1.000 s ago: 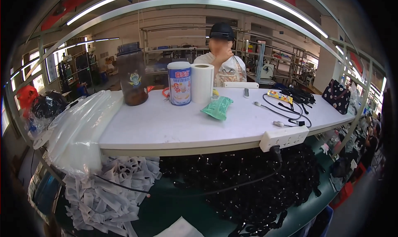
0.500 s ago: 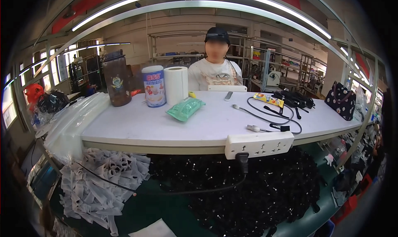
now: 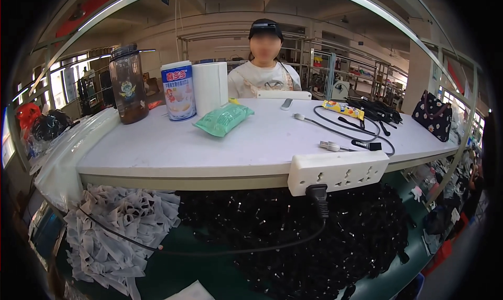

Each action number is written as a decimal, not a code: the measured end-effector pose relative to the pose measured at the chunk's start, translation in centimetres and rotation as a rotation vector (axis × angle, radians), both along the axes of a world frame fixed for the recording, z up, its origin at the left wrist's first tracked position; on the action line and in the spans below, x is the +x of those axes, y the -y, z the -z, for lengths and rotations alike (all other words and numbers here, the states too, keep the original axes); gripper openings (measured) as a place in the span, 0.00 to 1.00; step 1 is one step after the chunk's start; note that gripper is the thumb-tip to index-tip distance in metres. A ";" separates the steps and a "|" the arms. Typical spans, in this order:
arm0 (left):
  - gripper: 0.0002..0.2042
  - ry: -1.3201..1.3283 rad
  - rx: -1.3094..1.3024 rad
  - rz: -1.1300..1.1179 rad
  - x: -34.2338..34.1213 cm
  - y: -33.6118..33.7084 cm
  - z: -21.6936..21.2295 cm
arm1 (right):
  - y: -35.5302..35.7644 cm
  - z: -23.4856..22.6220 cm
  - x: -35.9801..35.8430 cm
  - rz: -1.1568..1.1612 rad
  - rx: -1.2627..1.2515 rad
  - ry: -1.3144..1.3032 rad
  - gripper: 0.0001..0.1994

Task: Packaging small black plastic components into white bags at a factory workstation.

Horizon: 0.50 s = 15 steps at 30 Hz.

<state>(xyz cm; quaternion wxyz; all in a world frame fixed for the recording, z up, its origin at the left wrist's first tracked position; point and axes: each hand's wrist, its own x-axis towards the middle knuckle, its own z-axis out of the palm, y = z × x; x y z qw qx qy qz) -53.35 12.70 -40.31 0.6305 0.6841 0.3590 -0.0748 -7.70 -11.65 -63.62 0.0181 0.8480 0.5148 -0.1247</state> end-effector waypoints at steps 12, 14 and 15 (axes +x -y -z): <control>0.27 -0.133 -0.002 0.029 -1.1 -5.3 -3.0 | 1.9 1.8 -2.8 0.187 0.037 -0.018 0.14; 0.27 -0.157 0.004 0.033 -1.5 -6.3 -3.7 | 1.9 2.1 -3.6 0.219 0.047 -0.023 0.14; 0.27 -0.168 0.007 0.034 -1.7 -6.7 -4.0 | 2.0 2.2 -4.0 0.234 0.052 -0.025 0.14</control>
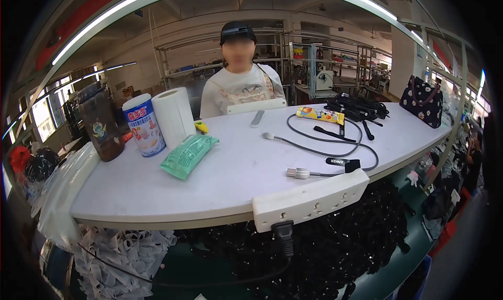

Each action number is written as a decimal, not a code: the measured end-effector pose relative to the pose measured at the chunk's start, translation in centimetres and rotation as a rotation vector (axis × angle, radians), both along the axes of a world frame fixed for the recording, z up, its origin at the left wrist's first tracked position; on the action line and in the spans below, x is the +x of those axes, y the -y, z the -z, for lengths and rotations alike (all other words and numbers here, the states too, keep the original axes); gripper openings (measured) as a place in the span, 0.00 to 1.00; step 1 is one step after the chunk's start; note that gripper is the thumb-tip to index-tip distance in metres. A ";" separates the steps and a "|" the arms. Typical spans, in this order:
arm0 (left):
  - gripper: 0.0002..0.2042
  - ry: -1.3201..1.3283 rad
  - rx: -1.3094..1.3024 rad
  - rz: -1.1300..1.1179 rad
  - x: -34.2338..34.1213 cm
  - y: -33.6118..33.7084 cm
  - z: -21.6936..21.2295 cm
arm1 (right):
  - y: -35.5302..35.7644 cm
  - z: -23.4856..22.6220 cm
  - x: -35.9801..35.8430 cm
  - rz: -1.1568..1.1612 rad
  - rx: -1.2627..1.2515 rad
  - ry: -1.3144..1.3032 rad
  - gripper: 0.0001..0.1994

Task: Packaging small black plastic components into white bags at a factory workstation.

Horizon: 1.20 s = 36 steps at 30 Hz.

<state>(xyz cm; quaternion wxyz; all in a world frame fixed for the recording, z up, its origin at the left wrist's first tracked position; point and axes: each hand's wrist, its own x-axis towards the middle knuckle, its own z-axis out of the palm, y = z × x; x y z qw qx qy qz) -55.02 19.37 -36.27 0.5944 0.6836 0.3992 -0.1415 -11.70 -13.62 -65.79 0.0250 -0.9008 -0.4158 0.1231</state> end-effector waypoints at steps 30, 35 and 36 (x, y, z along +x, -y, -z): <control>0.25 -0.151 0.044 -0.159 -3.6 10.1 7.1 | -15.5 -39.2 -0.2 0.567 1.875 -0.715 0.07; 0.25 -0.194 0.036 -0.159 -5.0 14.5 7.5 | -18.9 -51.5 -10.4 -0.380 1.720 -1.237 0.07; 0.25 -0.198 0.055 -0.153 -5.1 15.5 6.6 | -17.5 -54.4 -12.4 -0.613 1.715 -1.271 0.09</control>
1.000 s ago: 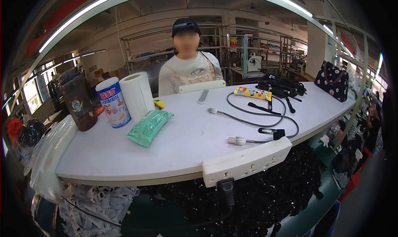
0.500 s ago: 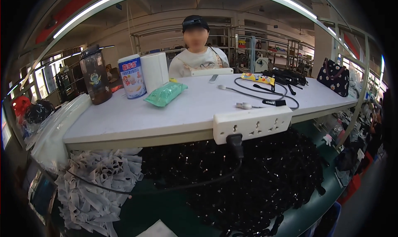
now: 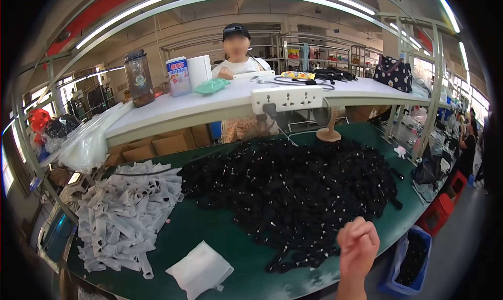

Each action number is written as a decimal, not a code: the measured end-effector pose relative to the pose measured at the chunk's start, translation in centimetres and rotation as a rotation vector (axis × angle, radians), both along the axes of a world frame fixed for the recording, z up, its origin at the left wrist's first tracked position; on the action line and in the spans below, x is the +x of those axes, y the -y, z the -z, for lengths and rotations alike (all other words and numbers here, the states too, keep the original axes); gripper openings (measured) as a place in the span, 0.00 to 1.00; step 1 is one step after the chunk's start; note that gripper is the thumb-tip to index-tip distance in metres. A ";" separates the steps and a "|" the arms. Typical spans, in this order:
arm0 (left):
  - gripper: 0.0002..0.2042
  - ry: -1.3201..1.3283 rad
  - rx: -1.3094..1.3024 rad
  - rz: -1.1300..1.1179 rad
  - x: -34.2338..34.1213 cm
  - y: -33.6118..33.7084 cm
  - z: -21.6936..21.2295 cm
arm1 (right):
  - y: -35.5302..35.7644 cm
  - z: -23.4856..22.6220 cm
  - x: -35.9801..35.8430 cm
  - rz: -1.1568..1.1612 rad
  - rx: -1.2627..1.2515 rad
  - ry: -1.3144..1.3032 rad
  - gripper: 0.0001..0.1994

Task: Packaging small black plastic components into white bags at a factory workstation.

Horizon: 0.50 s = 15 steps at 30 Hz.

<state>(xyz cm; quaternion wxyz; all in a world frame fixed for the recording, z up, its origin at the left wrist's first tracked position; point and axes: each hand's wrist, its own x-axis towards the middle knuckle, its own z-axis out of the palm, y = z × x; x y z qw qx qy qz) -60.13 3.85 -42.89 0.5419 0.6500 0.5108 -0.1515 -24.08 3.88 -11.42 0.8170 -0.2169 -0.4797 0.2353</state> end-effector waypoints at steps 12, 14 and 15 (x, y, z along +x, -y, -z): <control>0.04 0.803 0.274 0.075 3.7 5.2 2.5 | 7.1 -11.1 -10.1 -0.624 0.494 0.343 0.16; 0.06 0.670 0.492 0.056 3.6 5.1 3.0 | 7.8 -11.1 -10.6 -0.617 0.502 0.326 0.16; 0.08 0.605 0.602 0.050 3.7 5.2 3.0 | 8.3 -11.3 -10.8 -0.665 0.486 0.307 0.16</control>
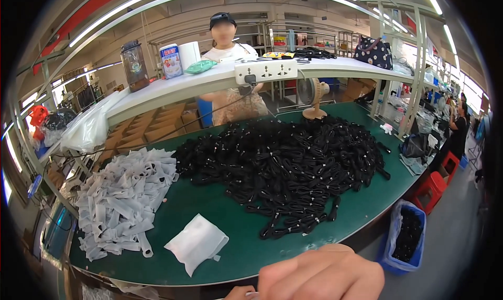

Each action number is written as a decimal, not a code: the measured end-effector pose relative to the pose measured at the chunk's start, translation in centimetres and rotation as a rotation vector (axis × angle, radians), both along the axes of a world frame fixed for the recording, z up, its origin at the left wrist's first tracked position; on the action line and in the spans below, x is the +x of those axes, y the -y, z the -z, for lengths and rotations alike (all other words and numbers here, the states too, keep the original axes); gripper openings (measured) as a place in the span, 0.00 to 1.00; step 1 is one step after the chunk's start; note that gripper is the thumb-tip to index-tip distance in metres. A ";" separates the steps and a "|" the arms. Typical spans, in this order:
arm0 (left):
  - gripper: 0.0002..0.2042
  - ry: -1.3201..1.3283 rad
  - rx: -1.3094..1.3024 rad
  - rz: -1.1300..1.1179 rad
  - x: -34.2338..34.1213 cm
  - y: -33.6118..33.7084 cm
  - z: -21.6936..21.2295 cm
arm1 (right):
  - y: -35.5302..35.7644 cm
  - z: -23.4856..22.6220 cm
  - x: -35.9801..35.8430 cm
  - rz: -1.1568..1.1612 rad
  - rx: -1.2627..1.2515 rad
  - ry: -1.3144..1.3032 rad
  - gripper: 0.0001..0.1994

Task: Packaging small black plastic components into white bags at a factory workstation.

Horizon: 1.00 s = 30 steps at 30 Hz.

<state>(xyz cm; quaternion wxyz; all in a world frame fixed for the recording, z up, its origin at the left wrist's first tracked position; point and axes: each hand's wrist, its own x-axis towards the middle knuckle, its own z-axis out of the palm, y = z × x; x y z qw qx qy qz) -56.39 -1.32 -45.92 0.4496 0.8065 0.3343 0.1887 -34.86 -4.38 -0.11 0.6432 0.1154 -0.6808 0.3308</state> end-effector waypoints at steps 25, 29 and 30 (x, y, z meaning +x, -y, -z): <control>0.19 0.073 0.695 -0.375 -9.6 -9.4 -18.8 | -19.9 32.2 -5.2 1.001 -0.473 1.113 0.18; 0.29 -0.273 0.779 -0.569 -12.0 -15.3 -15.2 | -20.5 35.3 -7.0 1.074 -0.482 1.225 0.12; 0.31 -0.374 0.712 -0.614 -12.1 -16.7 -14.1 | -21.2 35.9 -6.9 1.028 -0.497 1.265 0.10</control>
